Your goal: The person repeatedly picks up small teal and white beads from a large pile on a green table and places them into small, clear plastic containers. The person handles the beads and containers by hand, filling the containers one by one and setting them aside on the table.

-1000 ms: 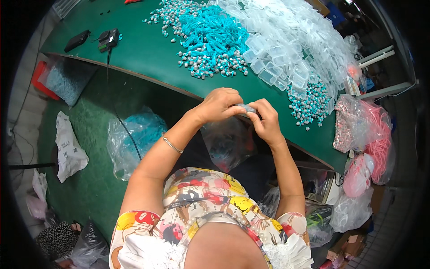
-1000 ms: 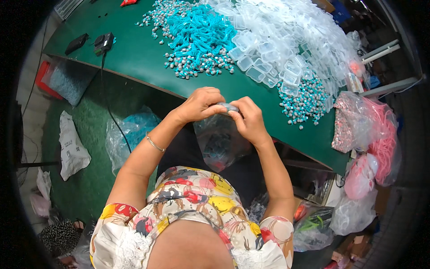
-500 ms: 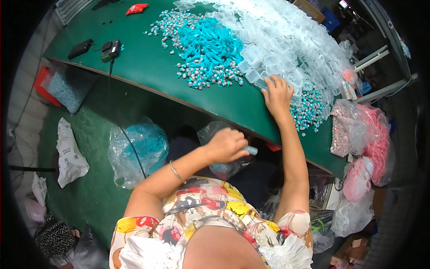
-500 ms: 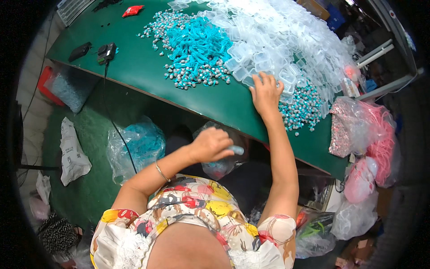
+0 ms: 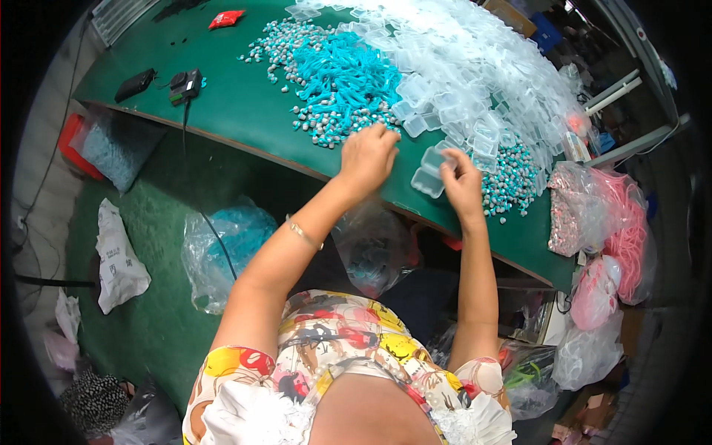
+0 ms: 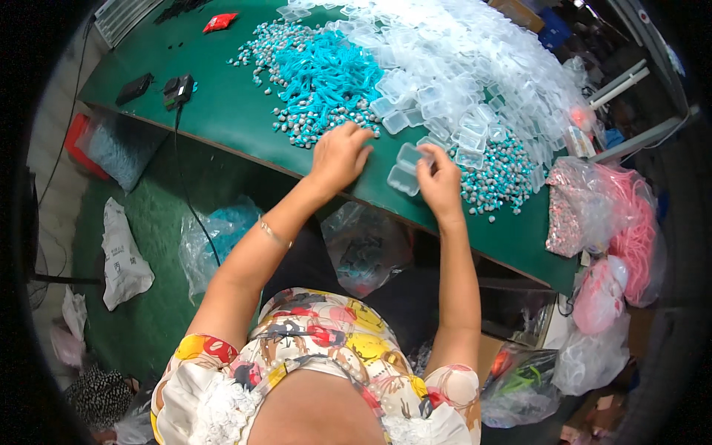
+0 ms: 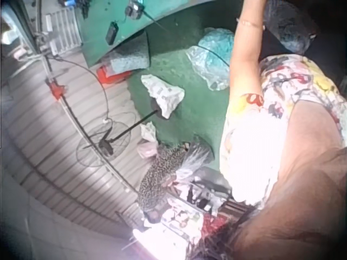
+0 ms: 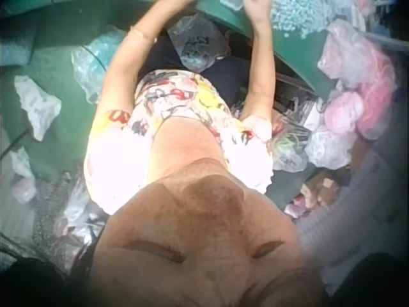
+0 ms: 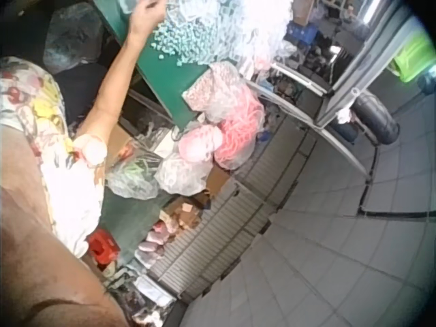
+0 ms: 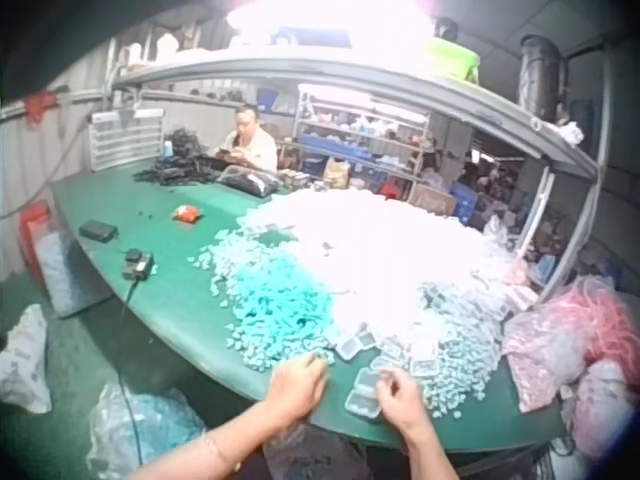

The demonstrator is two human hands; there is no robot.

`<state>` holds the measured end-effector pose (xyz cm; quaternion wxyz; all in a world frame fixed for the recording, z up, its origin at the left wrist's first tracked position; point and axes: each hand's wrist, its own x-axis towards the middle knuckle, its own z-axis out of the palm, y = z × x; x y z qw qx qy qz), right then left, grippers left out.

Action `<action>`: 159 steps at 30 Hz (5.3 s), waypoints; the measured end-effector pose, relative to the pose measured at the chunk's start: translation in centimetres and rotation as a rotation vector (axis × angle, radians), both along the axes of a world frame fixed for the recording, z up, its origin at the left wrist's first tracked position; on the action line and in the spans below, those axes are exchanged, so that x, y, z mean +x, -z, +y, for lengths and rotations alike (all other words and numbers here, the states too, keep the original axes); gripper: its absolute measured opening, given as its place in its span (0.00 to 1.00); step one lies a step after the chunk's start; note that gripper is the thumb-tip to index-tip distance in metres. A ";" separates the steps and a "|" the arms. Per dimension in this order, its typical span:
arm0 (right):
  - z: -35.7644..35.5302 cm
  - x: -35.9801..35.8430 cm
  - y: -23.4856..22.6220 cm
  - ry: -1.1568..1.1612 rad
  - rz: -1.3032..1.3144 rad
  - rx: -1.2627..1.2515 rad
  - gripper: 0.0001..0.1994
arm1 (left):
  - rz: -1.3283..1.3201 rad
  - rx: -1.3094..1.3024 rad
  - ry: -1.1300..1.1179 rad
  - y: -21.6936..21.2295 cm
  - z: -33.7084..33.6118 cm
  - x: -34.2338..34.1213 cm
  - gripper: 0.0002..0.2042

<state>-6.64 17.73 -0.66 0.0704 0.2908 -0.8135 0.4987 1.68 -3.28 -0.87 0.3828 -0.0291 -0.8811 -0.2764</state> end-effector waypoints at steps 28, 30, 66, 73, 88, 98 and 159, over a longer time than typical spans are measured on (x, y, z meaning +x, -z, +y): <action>5.3 1.2 1.8 0.561 0.622 0.554 0.04 | -0.140 0.080 0.187 2.8 -0.6 -0.2 0.06; 5.2 1.4 1.7 0.563 0.647 0.575 0.01 | -0.103 0.071 0.211 3.2 -0.8 -0.5 0.05; 1.2 3.4 1.2 0.213 0.482 0.353 0.06 | -0.227 -0.004 0.455 1.7 -1.1 0.4 0.20; 1.1 2.6 1.4 0.085 0.432 0.262 0.07 | -0.284 0.067 0.449 1.0 -0.6 0.7 0.18; -0.8 2.7 -1.1 -0.327 0.396 0.387 0.06 | -0.198 0.034 0.467 1.7 -1.1 0.4 0.16; -5.8 -2.9 -2.2 -0.201 0.543 0.200 0.07 | -0.258 0.060 0.465 0.7 -0.8 0.9 0.15; -1.7 -0.4 -0.8 -0.257 0.240 0.184 0.10 | -0.203 0.164 0.409 1.1 -0.7 1.0 0.33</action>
